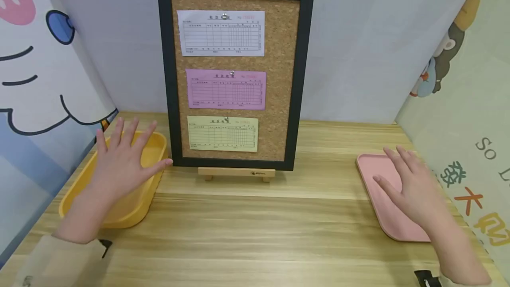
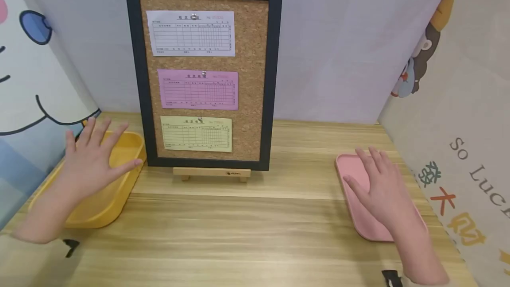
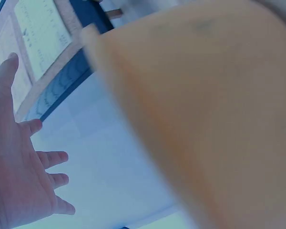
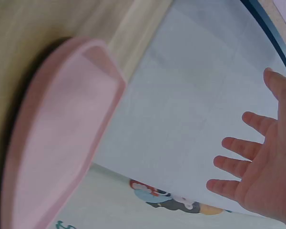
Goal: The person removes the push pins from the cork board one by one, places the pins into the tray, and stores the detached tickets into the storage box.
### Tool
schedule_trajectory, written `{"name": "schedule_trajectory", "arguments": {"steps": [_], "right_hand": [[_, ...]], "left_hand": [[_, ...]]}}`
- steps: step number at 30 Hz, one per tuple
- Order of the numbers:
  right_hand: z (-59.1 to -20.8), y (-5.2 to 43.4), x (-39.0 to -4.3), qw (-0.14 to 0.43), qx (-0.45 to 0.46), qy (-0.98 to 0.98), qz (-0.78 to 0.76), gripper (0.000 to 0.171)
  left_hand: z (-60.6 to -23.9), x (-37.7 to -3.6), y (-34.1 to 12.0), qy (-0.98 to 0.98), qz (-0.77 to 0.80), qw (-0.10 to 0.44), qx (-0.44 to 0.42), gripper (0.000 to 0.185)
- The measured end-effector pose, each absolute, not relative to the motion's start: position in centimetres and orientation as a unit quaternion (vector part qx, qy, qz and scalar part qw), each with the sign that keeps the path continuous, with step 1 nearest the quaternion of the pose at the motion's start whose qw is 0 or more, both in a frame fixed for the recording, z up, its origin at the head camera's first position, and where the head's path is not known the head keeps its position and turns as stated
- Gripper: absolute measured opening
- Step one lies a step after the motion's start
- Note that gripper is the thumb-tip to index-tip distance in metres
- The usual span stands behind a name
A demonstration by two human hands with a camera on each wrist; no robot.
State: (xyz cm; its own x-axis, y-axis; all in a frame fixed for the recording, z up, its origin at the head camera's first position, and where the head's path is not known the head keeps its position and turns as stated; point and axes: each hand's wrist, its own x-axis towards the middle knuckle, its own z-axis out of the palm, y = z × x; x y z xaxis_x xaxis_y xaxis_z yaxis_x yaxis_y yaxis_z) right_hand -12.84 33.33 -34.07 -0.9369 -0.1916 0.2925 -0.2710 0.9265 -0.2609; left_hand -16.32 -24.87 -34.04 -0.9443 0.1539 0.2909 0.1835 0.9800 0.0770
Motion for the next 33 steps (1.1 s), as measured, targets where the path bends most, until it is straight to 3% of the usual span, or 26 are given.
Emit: {"name": "schedule_trajectory", "arguments": {"steps": [15, 33], "right_hand": [[-28.8, 30.3, -14.4, 0.200, 0.136, -0.956, 0.168, 0.066], [-23.8, 25.8, -16.9, 0.342, 0.197, -0.903, 0.169, 0.055]], "left_hand": [[-28.7, -17.5, -23.4, -0.978, -0.069, 0.174, -0.090, 0.091], [-24.5, -19.2, -21.5, -0.959, -0.099, 0.244, -0.106, 0.081]]}}
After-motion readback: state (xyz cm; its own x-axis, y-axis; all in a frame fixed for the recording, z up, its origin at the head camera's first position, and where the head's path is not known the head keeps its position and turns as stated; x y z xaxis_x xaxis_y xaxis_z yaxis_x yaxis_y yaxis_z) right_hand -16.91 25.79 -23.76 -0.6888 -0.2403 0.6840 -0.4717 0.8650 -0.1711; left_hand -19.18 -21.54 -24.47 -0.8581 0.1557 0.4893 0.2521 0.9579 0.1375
